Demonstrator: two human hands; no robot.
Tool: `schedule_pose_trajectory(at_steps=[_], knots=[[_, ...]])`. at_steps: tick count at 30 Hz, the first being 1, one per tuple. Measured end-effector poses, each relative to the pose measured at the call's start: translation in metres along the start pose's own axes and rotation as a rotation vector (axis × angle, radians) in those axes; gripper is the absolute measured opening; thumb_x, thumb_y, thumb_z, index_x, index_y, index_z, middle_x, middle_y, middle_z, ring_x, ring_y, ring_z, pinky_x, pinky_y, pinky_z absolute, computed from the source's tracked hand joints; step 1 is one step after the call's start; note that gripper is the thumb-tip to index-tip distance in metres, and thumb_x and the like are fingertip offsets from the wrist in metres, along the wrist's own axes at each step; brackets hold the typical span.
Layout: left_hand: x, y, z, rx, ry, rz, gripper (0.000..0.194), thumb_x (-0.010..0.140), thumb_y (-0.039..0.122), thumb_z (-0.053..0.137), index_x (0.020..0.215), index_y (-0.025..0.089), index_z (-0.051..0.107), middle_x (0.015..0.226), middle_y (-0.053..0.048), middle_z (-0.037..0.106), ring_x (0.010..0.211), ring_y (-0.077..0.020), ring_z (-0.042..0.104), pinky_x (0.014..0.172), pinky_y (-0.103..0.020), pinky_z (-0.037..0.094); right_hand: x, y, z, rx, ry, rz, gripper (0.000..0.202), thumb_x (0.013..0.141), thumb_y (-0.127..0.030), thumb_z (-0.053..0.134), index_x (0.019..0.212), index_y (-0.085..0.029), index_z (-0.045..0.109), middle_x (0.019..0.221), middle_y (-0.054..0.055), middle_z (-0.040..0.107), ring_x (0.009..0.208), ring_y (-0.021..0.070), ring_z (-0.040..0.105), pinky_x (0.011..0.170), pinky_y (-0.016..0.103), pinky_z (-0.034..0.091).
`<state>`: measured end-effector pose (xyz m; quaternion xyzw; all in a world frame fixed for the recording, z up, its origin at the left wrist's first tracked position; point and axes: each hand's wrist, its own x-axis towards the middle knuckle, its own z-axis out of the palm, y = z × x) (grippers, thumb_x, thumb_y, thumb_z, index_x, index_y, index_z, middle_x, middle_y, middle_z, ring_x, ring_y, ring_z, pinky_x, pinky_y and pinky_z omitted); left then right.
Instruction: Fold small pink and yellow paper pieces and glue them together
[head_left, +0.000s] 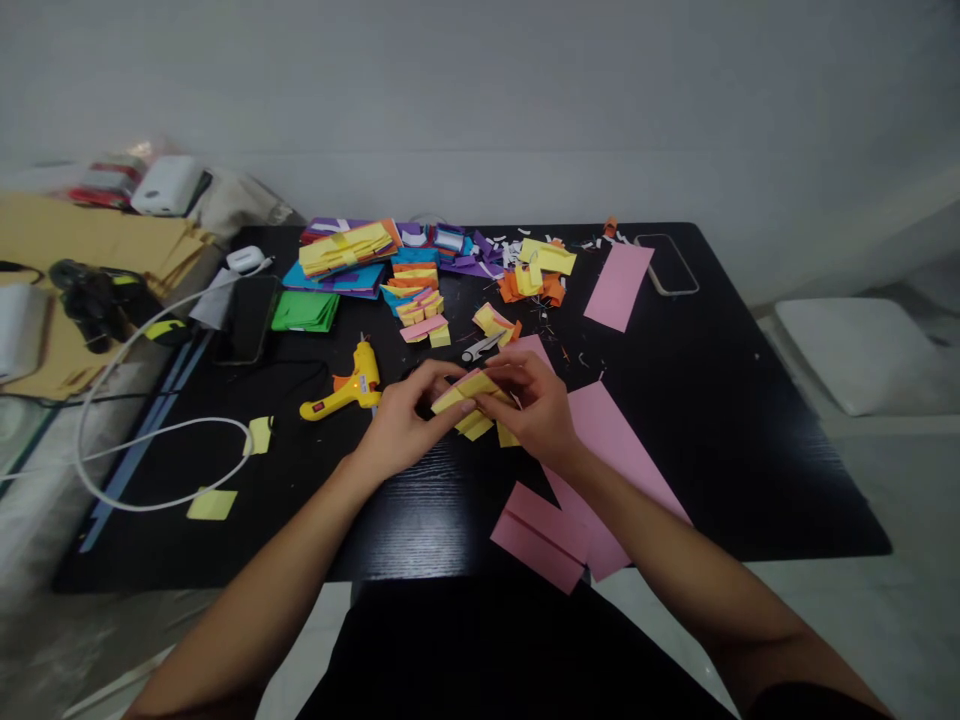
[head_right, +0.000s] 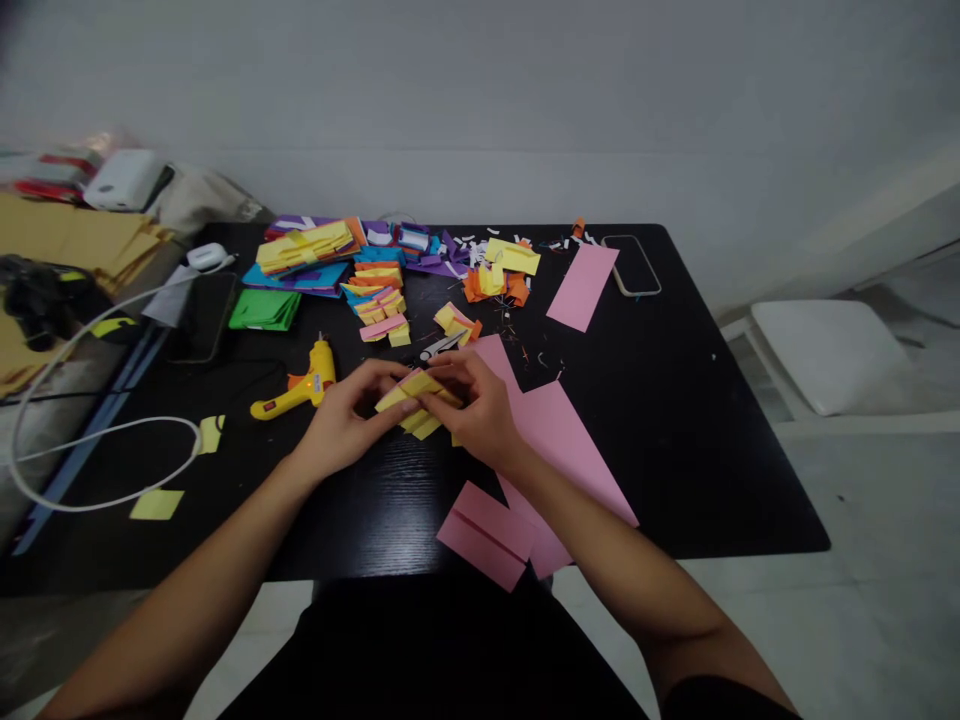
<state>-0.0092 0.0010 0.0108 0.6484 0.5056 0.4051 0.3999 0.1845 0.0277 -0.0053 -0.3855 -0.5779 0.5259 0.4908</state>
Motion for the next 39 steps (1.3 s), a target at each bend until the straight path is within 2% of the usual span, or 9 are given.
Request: schedule_pose_trajectory(at_steps=[5, 8, 11, 14, 20, 25, 31, 36, 39], knots=[[0.000, 0.002, -0.002, -0.091, 0.070, 0.001, 0.021, 0.089, 0.037, 0.074, 0.097, 0.019, 0.069, 0.080, 0.000, 0.069, 0.069, -0.0128, 0.062, 0.066, -0.025, 0.048, -0.002, -0.003, 0.003, 0.032, -0.026, -0.083, 0.041, 0.078, -0.030, 0.087, 0.111, -0.024, 0.064, 0.107, 0.005, 0.075, 0.103, 0.0209, 0.075, 0.094, 0.036, 0.062], [0.002, 0.003, 0.001, -0.243, 0.134, -0.028, 0.024, 0.085, 0.038, 0.078, 0.093, 0.019, 0.066, 0.080, 0.000, 0.069, 0.070, -0.0133, 0.064, 0.068, -0.025, 0.051, 0.001, -0.003, 0.001, 0.108, -0.062, -0.022, 0.041, 0.078, -0.033, 0.087, 0.110, -0.024, 0.064, 0.102, 0.004, 0.076, 0.096, 0.0205, 0.076, 0.083, 0.034, 0.065], [0.001, 0.007, -0.001, -0.268, 0.070, -0.069, 0.025, 0.085, 0.039, 0.077, 0.092, 0.019, 0.063, 0.081, -0.001, 0.071, 0.073, -0.0151, 0.066, 0.070, -0.027, 0.054, 0.003, -0.004, 0.000, 0.113, -0.052, 0.000, 0.033, 0.081, -0.034, 0.085, 0.104, -0.023, 0.064, 0.094, 0.002, 0.077, 0.086, 0.0182, 0.076, 0.076, 0.031, 0.064], [-0.004, 0.012, -0.021, 0.010, -0.015, -0.066, 0.021, 0.089, 0.037, 0.070, 0.102, 0.021, 0.067, 0.096, -0.004, 0.074, 0.088, -0.0200, 0.070, 0.083, -0.033, 0.056, 0.001, -0.005, 0.001, 0.065, -0.008, -0.059, 0.033, 0.084, -0.032, 0.082, 0.110, -0.024, 0.064, 0.091, 0.000, 0.077, 0.080, 0.0160, 0.075, 0.070, 0.027, 0.062], [-0.021, -0.011, -0.086, 0.930, 0.182, -0.124, 0.042, 0.078, 0.021, 0.058, 0.119, 0.015, 0.064, 0.123, -0.017, 0.066, 0.115, -0.0375, 0.061, 0.101, -0.053, 0.049, -0.007, -0.007, 0.003, -0.155, 0.044, -0.231, 0.020, 0.090, -0.025, 0.075, 0.108, -0.026, 0.070, 0.097, -0.001, 0.077, 0.076, 0.0130, 0.074, 0.070, 0.025, 0.061], [-0.027, -0.041, -0.098, 1.154, 0.110, -0.234, 0.048, 0.075, 0.022, 0.058, 0.122, 0.014, 0.062, 0.124, -0.019, 0.061, 0.109, -0.0405, 0.061, 0.094, -0.054, 0.051, -0.011, -0.004, 0.005, -0.175, -0.015, -0.266, 0.021, 0.092, -0.022, 0.073, 0.112, -0.027, 0.068, 0.106, 0.001, 0.079, 0.087, 0.0161, 0.078, 0.079, 0.029, 0.064], [-0.025, -0.038, -0.098, 0.959, 0.094, -0.196, 0.036, 0.079, 0.025, 0.056, 0.114, 0.016, 0.059, 0.119, -0.015, 0.057, 0.106, -0.0325, 0.062, 0.093, -0.046, 0.053, -0.014, 0.004, 0.008, -0.138, -0.123, -0.179, 0.017, 0.093, -0.023, 0.073, 0.107, -0.026, 0.064, 0.109, 0.003, 0.079, 0.092, 0.0176, 0.079, 0.080, 0.031, 0.064], [-0.026, -0.008, -0.092, 0.622, 0.235, -0.229, 0.035, 0.083, 0.034, 0.061, 0.114, 0.021, 0.051, 0.097, -0.004, 0.061, 0.076, -0.0203, 0.059, 0.067, -0.032, 0.049, -0.016, 0.006, 0.009, -0.226, -0.232, -0.158, 0.012, 0.093, -0.022, 0.074, 0.102, -0.025, 0.067, 0.104, 0.002, 0.080, 0.095, 0.0183, 0.077, 0.083, 0.032, 0.062], [-0.022, 0.013, -0.078, 0.306, 0.213, -0.256, 0.033, 0.087, 0.040, 0.065, 0.111, 0.022, 0.052, 0.090, -0.001, 0.060, 0.068, -0.0157, 0.055, 0.059, -0.028, 0.044, -0.015, 0.007, 0.009, -0.263, -0.236, -0.175, 0.013, 0.091, -0.021, 0.076, 0.100, -0.025, 0.068, 0.102, 0.002, 0.080, 0.093, 0.0183, 0.077, 0.083, 0.033, 0.062]])
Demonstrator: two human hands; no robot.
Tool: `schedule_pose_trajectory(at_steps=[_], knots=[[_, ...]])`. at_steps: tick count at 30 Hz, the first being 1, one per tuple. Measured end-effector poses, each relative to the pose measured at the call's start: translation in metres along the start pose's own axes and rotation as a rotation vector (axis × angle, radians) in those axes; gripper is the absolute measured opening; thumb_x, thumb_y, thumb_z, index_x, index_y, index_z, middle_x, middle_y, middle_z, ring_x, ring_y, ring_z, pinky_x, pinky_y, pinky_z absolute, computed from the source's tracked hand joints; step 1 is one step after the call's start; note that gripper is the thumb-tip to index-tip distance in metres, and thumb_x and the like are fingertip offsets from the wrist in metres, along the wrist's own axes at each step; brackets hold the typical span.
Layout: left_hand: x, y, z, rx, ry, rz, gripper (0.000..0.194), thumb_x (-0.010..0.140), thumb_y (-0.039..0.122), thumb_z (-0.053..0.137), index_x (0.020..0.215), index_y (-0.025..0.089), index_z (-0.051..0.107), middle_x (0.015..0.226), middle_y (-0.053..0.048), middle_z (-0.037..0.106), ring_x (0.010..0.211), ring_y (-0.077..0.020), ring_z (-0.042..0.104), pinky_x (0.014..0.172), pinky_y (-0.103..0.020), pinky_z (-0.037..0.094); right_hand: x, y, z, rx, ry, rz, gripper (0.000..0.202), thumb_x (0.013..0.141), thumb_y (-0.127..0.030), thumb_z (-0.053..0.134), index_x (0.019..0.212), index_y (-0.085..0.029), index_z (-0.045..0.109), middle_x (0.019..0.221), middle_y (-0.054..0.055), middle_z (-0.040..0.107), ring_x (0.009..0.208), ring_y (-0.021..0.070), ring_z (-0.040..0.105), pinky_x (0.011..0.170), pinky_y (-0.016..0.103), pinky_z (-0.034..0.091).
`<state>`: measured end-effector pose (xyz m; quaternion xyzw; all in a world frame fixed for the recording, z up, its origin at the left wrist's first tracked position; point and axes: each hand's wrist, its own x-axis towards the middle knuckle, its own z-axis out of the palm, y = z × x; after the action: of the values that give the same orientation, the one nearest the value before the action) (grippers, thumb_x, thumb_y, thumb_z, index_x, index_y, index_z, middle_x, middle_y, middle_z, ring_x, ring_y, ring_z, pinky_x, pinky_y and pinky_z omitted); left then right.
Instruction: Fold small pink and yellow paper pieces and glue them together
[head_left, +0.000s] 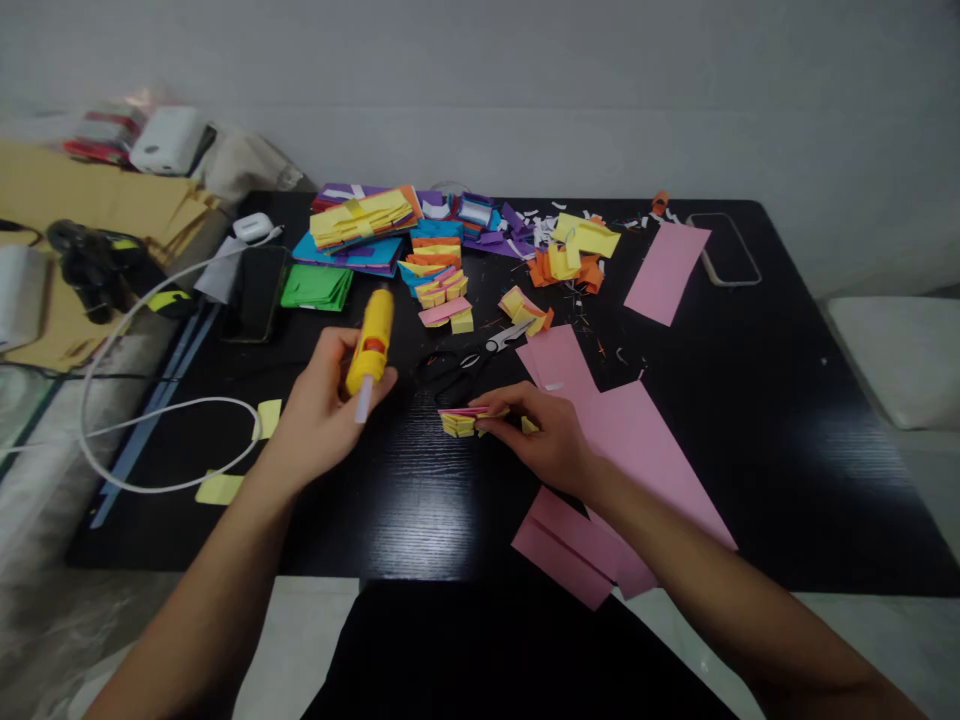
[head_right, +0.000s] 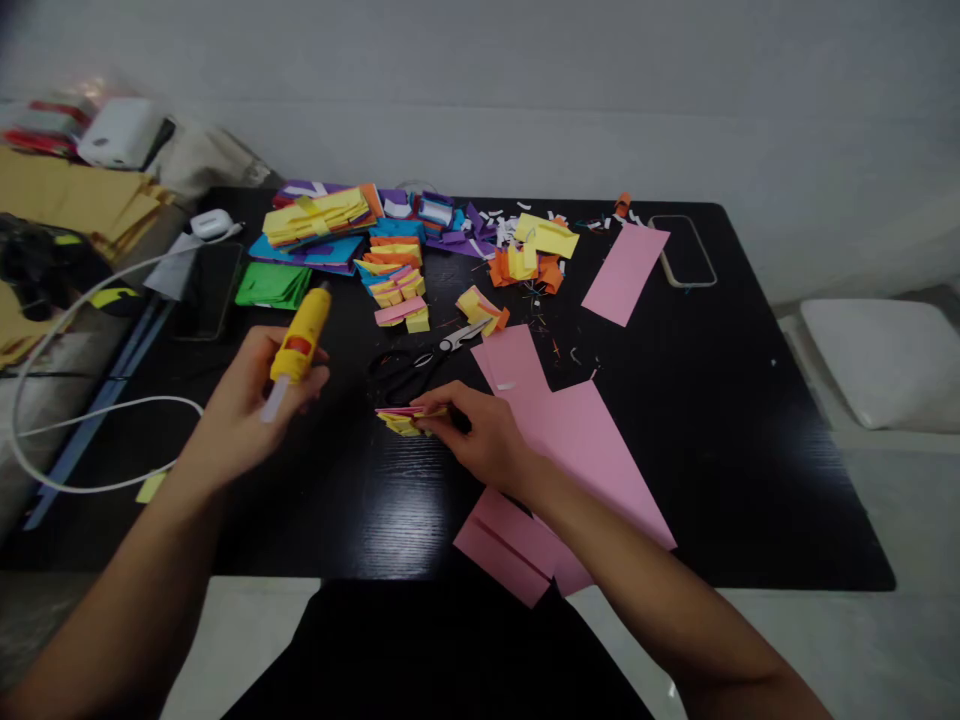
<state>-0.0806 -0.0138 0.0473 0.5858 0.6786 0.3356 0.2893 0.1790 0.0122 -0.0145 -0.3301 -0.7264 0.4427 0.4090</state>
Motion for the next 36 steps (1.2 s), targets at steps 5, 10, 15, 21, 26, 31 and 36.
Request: schedule_pose_trajectory(at_steps=[5, 10, 15, 21, 26, 31, 36], knots=[[0.008, 0.018, 0.021, -0.073, -0.083, 0.043, 0.033, 0.078, 0.046, 0.080, 0.090, 0.022, 0.061, 0.080, 0.002, 0.062, 0.067, -0.0149, 0.057, 0.058, -0.027, 0.044, 0.001, 0.002, -0.001, -0.035, 0.025, -0.065, 0.009, 0.092, -0.017, 0.072, 0.095, -0.024, 0.068, 0.102, 0.003, 0.078, 0.094, 0.0183, 0.075, 0.085, 0.035, 0.061], [0.022, 0.016, 0.030, -0.160, -0.306, 0.049, 0.032, 0.074, 0.039, 0.085, 0.094, 0.020, 0.069, 0.083, 0.001, 0.068, 0.071, -0.0161, 0.064, 0.061, -0.026, 0.049, 0.002, -0.002, -0.001, -0.035, 0.014, -0.123, 0.007, 0.095, -0.017, 0.068, 0.094, -0.024, 0.067, 0.103, 0.005, 0.076, 0.095, 0.0184, 0.074, 0.085, 0.035, 0.061], [0.022, 0.025, 0.023, -0.075, -0.263, 0.127, 0.026, 0.083, 0.044, 0.078, 0.091, 0.021, 0.071, 0.084, 0.000, 0.071, 0.071, -0.0165, 0.065, 0.062, -0.026, 0.050, 0.002, -0.003, -0.001, -0.063, 0.020, -0.170, 0.009, 0.096, -0.015, 0.066, 0.097, -0.023, 0.067, 0.103, 0.005, 0.076, 0.097, 0.0182, 0.074, 0.086, 0.035, 0.061], [-0.010, 0.028, -0.016, 0.172, -0.125, 0.219, 0.031, 0.090, 0.052, 0.066, 0.092, 0.022, 0.074, 0.078, -0.003, 0.073, 0.062, -0.0182, 0.065, 0.055, -0.028, 0.050, 0.001, -0.001, -0.001, -0.118, -0.011, -0.218, 0.015, 0.098, -0.013, 0.063, 0.109, -0.024, 0.066, 0.103, 0.005, 0.076, 0.097, 0.0172, 0.074, 0.086, 0.034, 0.063], [-0.030, 0.015, -0.047, 0.323, -0.200, 0.351, 0.018, 0.090, 0.044, 0.068, 0.094, 0.027, 0.071, 0.085, 0.000, 0.077, 0.066, -0.0185, 0.072, 0.054, -0.025, 0.053, 0.000, -0.001, -0.002, -0.151, -0.019, -0.264, 0.016, 0.100, -0.013, 0.060, 0.109, -0.025, 0.066, 0.105, 0.005, 0.075, 0.099, 0.0166, 0.073, 0.088, 0.033, 0.064], [-0.031, 0.012, -0.048, 0.411, -0.277, 0.481, 0.013, 0.088, 0.039, 0.068, 0.098, 0.030, 0.067, 0.082, 0.001, 0.074, 0.057, -0.0168, 0.068, 0.045, -0.025, 0.049, -0.002, -0.004, -0.003, -0.164, -0.038, -0.247, 0.019, 0.100, -0.012, 0.058, 0.108, -0.026, 0.067, 0.108, 0.004, 0.075, 0.099, 0.0160, 0.073, 0.088, 0.031, 0.064], [-0.023, 0.016, -0.038, 0.322, -0.390, 0.473, 0.009, 0.084, 0.035, 0.071, 0.093, 0.034, 0.071, 0.074, 0.002, 0.070, 0.050, -0.0176, 0.063, 0.043, -0.029, 0.046, -0.002, -0.005, -0.004, -0.176, -0.035, -0.237, 0.016, 0.100, -0.014, 0.060, 0.107, -0.026, 0.068, 0.108, 0.004, 0.075, 0.098, 0.0156, 0.074, 0.085, 0.028, 0.064]])
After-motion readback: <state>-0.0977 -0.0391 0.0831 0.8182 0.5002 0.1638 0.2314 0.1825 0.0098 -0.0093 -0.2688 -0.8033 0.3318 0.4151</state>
